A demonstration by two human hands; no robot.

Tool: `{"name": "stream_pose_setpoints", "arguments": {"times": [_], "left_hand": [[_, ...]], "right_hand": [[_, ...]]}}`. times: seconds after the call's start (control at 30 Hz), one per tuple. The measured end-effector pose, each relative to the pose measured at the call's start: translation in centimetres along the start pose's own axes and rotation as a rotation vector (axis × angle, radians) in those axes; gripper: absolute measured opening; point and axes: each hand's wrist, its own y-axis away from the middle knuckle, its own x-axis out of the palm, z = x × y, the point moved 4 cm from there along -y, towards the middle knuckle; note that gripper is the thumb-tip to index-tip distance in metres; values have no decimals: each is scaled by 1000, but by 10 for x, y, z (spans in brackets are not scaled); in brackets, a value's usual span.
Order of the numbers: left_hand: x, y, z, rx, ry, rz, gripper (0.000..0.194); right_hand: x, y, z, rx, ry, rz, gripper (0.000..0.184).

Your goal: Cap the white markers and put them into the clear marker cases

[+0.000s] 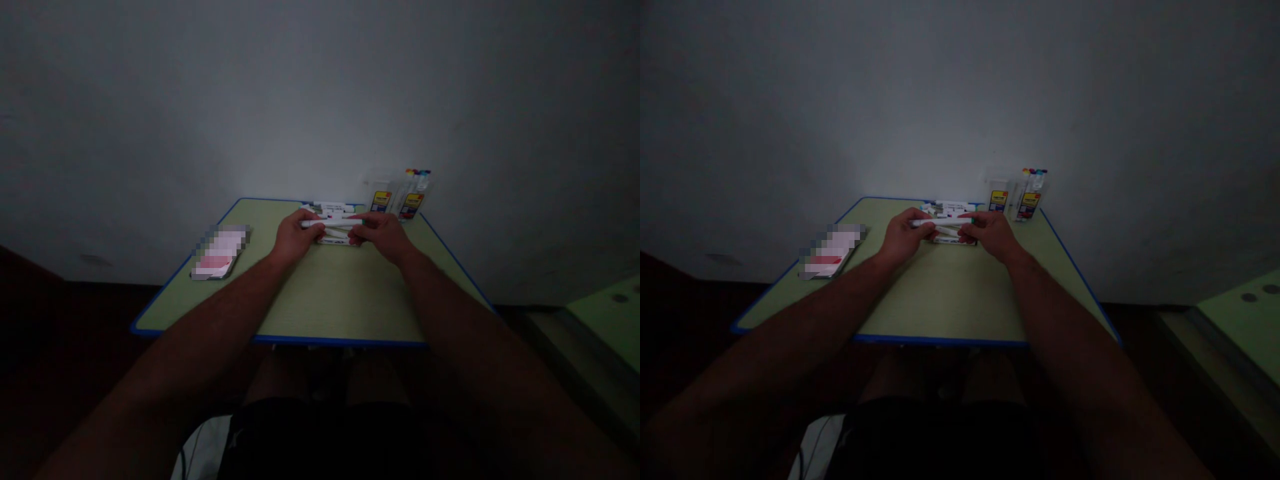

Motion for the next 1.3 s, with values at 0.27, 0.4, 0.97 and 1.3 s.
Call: {"name": "stream_pose_setpoints", "arguments": {"times": [0.27,0.4,0.97,1.3], "left_hand": [[-10,-8,5,14,149,-88,30],[-12,-11,12,-58,172,-97,27],[-11,-7,13,-196,170,-89,21],[-4,-5,-1,-111,374,23,33]], "right_hand": [[-7,-4,-3,-7,103,-64,40],[-11,-7,-7,-8,-24,-138,41],[3,-1,10,-125,-23,-108,33],[-9,-7,-10,79,553,-130,6]]}}
